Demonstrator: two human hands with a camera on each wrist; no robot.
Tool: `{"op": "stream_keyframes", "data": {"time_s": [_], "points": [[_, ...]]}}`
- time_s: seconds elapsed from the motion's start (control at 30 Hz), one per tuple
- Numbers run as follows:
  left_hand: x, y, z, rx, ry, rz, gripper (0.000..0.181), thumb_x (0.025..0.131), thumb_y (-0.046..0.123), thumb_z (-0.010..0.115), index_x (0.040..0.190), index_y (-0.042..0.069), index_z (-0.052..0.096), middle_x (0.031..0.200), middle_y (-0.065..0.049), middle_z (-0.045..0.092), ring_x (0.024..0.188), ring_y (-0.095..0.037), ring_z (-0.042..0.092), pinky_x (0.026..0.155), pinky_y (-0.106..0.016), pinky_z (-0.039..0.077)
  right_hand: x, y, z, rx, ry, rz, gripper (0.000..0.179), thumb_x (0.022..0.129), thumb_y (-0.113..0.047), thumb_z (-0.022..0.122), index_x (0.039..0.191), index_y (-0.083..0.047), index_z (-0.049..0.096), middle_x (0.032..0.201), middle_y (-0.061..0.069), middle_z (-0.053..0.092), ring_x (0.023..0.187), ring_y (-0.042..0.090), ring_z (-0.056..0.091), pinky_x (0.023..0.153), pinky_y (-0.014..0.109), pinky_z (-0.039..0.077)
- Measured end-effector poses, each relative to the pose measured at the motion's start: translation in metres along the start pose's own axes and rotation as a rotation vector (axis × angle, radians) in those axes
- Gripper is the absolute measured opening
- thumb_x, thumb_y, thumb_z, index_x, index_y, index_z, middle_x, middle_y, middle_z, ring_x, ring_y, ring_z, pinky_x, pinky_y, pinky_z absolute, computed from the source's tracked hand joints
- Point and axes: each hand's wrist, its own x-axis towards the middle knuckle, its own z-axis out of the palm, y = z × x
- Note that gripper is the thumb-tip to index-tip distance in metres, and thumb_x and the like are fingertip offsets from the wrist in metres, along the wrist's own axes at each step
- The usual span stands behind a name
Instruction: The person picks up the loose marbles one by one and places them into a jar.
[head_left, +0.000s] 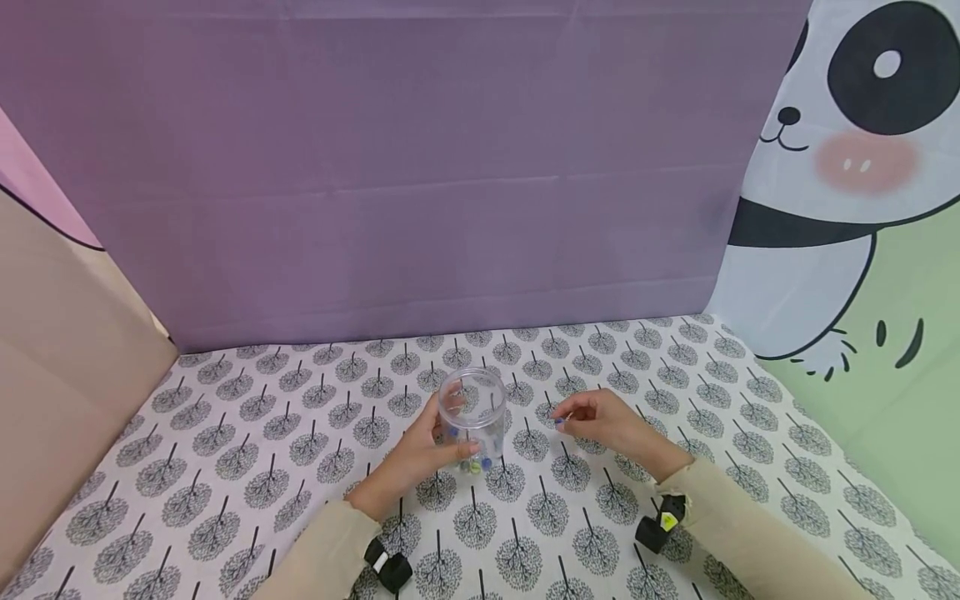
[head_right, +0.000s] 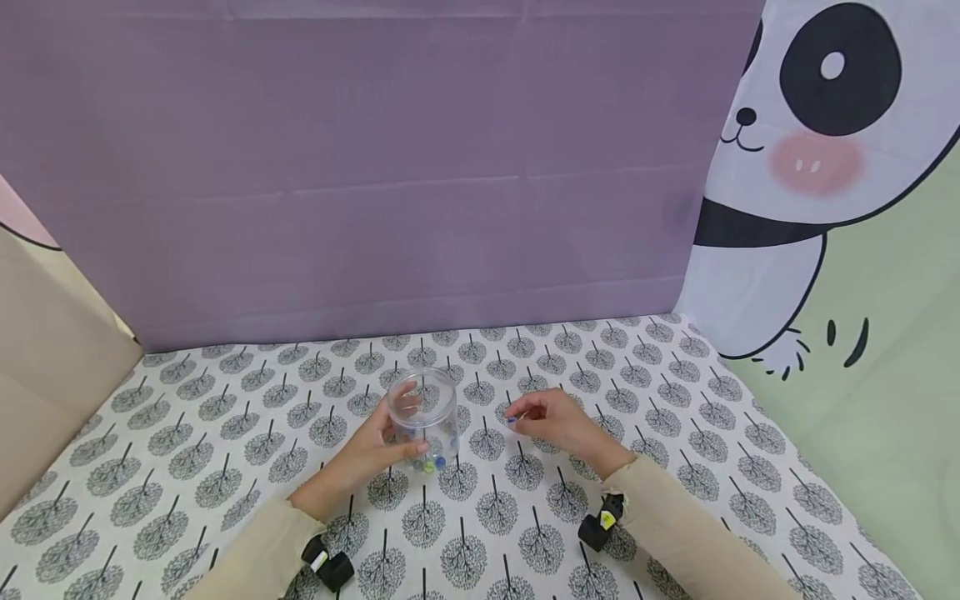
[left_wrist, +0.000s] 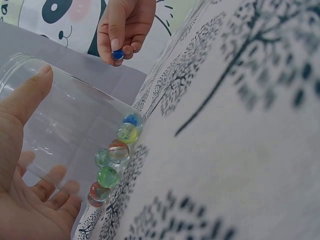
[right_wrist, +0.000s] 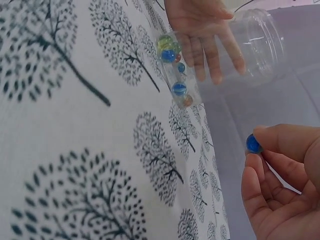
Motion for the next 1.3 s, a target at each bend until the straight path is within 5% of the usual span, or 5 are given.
{"op": "stream_keyframes", "data": {"time_s": [0.83,1.3], "points": [[-0.002,0.004,-0.001,0.02,0.0,0.02,0.091,0.075,0.023,0.079,0.147,0.031,0.024,0.146,-0.005,0.038,0.124,-0.032,0.044,0.102,-0.057,0.036,0.011,-0.03,0.01,0.004,0.008,-0.033,0.027,0.086,-0.019,0.067,0.108,-0.004,0.066,0.09,0.014,0.064,0.086,0.037,0.056,0.072,0.037,0.051],[0.0,0.001,0.0,0.002,-0.011,0.025,0.092,0.076,0.022,0.079,0.148,0.029,0.022,0.147,-0.006,0.036,0.129,-0.032,0.041,0.106,-0.057,0.03,0.018,-0.044,0.015,0.031,0.018,-0.094,0.024,0.087,-0.012,0.065,0.107,0.0,0.066,0.089,0.012,0.064,0.082,0.034,0.057,0.07,0.035,0.051]]}}
